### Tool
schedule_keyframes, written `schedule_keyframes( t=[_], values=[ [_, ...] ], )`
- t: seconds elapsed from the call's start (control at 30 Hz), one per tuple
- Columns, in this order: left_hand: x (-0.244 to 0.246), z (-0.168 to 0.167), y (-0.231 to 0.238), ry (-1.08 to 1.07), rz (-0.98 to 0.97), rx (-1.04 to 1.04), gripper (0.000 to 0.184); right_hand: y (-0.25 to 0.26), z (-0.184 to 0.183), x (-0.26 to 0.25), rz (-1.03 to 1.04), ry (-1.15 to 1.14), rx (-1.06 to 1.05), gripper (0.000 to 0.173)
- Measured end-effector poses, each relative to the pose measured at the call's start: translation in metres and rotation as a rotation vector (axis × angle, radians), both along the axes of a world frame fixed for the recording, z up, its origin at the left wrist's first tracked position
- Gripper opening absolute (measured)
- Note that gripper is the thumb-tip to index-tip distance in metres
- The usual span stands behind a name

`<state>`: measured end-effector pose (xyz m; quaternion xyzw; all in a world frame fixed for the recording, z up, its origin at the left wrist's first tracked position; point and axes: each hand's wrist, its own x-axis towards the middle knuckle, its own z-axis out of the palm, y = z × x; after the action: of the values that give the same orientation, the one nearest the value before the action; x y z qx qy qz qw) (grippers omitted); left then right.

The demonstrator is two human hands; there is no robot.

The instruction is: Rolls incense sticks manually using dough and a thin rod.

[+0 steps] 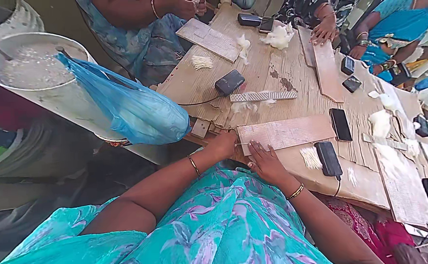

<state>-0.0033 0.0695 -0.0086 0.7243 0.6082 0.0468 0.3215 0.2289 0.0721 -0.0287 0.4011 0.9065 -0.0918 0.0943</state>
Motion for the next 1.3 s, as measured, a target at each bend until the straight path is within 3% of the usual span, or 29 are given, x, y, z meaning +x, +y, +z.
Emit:
schedule_keyframes(
  t=[0.17, 0.3, 0.4, 0.67, 0.93, 1.3],
  values=[
    [0.009, -0.005, -0.009, 0.004, -0.036, 0.051, 0.027, -0.016, 0.016, 0.011, -0.024, 0.069, -0.075, 0.068],
    [0.014, 0.005, -0.019, -0.018, -0.052, 0.126, 0.026, -0.029, 0.022, 0.028, -0.074, 0.417, 0.128, 0.033],
    [0.019, 0.018, -0.03, -0.068, -0.069, 0.159, 0.026, -0.033, 0.031, 0.038, -0.122, 0.564, 0.331, 0.019],
    [0.031, 0.036, -0.056, -0.125, -0.145, 0.286, 0.024, -0.046, 0.046, 0.032, -0.103, 0.501, 0.572, 0.019],
    [0.034, 0.037, -0.071, -0.161, -0.202, 0.363, 0.023, -0.064, 0.044, 0.039, -0.086, 0.584, 0.562, 0.018],
    [0.038, 0.036, -0.073, -0.071, -0.261, 0.315, 0.023, -0.085, 0.019, 0.091, -0.212, 0.692, 0.558, 0.021]
  ],
)
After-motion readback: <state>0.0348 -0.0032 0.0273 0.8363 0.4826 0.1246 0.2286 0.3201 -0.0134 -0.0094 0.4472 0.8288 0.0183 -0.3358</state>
